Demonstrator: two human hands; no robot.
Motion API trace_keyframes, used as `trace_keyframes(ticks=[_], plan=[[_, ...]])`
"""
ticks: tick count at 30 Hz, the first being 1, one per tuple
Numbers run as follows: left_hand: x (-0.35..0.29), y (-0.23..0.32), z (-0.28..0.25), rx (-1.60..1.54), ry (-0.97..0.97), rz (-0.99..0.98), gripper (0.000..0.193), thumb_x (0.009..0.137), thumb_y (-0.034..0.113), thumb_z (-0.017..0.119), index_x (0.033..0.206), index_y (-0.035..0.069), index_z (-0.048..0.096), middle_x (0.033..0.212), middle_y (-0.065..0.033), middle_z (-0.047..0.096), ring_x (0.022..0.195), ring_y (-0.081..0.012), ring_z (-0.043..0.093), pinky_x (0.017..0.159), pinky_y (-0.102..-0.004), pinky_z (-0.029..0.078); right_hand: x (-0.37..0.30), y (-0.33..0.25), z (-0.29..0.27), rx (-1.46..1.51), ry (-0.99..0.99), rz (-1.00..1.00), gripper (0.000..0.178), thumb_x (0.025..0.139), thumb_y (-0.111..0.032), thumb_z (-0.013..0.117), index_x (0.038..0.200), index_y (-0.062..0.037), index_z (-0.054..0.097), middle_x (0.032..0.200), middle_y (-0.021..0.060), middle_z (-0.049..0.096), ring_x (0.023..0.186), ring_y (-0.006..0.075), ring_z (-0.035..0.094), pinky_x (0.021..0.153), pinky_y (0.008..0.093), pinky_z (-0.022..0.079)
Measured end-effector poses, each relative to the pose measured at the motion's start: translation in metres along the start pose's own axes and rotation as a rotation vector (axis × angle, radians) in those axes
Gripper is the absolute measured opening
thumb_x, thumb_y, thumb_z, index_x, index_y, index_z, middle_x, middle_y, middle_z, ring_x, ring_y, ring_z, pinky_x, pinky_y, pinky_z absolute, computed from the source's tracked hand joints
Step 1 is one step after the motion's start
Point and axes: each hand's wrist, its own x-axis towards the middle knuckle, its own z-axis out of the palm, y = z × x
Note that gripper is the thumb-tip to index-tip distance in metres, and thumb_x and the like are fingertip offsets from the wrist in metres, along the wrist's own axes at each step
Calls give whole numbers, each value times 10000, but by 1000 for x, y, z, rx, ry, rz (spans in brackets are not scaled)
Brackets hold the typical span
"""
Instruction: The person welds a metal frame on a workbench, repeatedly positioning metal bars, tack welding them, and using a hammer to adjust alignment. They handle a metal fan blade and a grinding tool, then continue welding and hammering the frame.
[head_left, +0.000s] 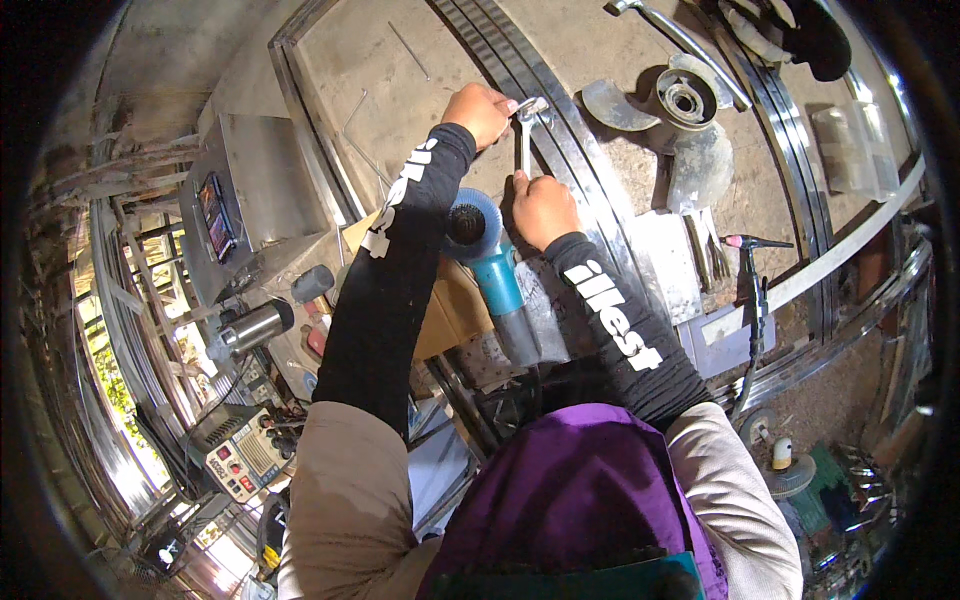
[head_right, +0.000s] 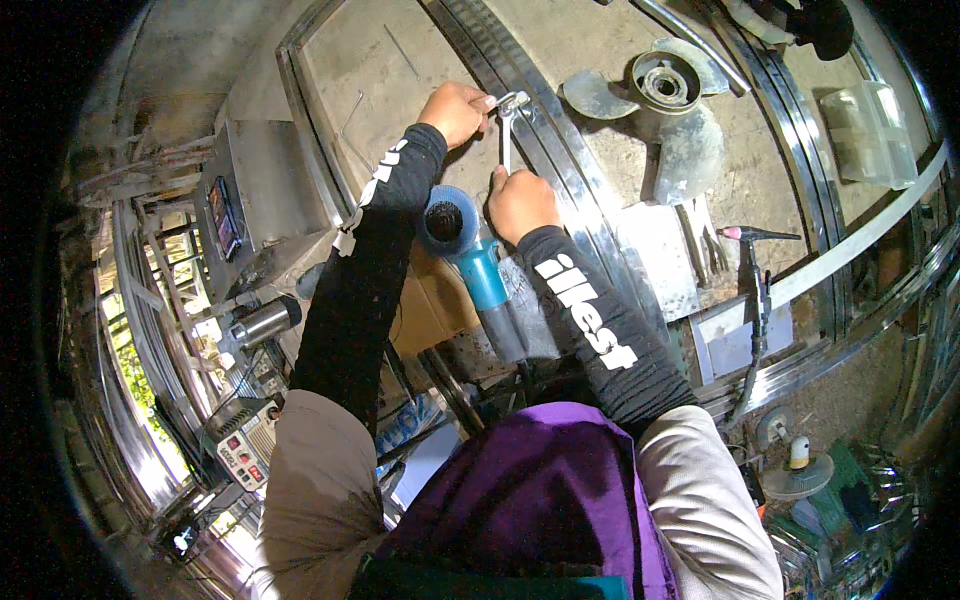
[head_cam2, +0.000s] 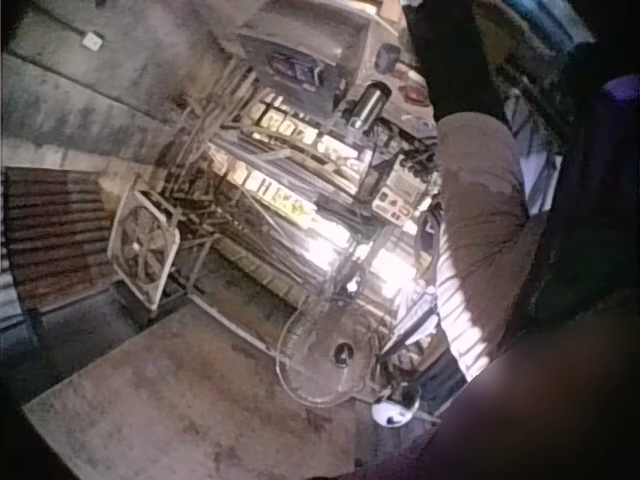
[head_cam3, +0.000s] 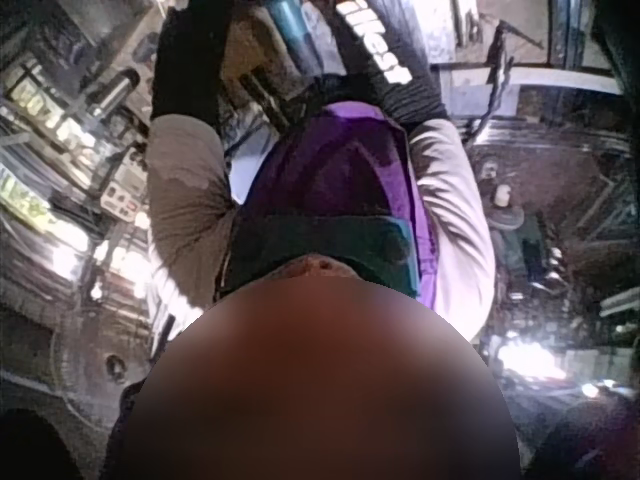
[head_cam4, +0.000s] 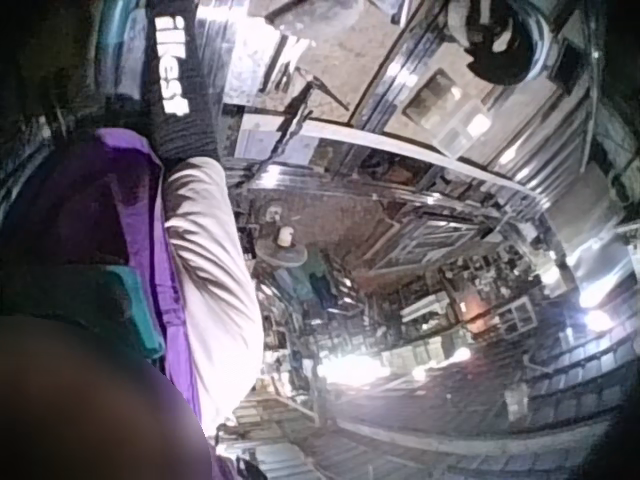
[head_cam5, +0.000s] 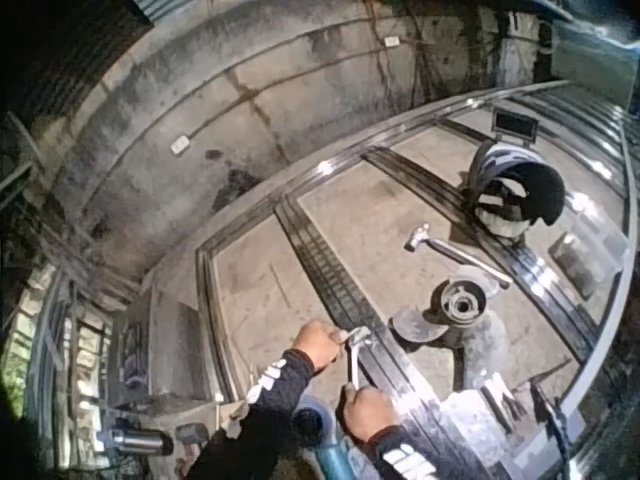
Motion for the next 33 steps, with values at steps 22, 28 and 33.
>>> trace_keyframes(ticks=[22, 28, 33], plan=[[-4, -17, 15, 104, 168, 163, 328, 976, 294, 618, 912, 5, 758, 729, -129, 712, 703, -266, 688, 729, -397, 520, -39, 26, -45, 478, -375, 109, 552, 1061, -349, 517, 697, 56, 607, 503, 132, 573, 374, 226, 552, 453, 391, 459], [-1, -2, -3, 111, -77, 92, 349, 1010, 299, 572, 921, 23, 765, 739, -110, 724, 716, -269, 688, 752, -393, 518, -54, 56, -57, 286, -133, -106, 524, 1043, -373, 548, 767, 66, 627, 533, 192, 542, 485, 297, 592, 562, 437, 468], [-4, -7, -2, 11, -88, 34, 376, 1025, 304, 557, 946, -9, 748, 721, -83, 713, 687, -241, 661, 748, -373, 517, -52, 56, -63, 399, -267, 102, 503, 1036, -360, 567, 777, 68, 622, 547, 188, 549, 520, 287, 599, 581, 425, 473]])
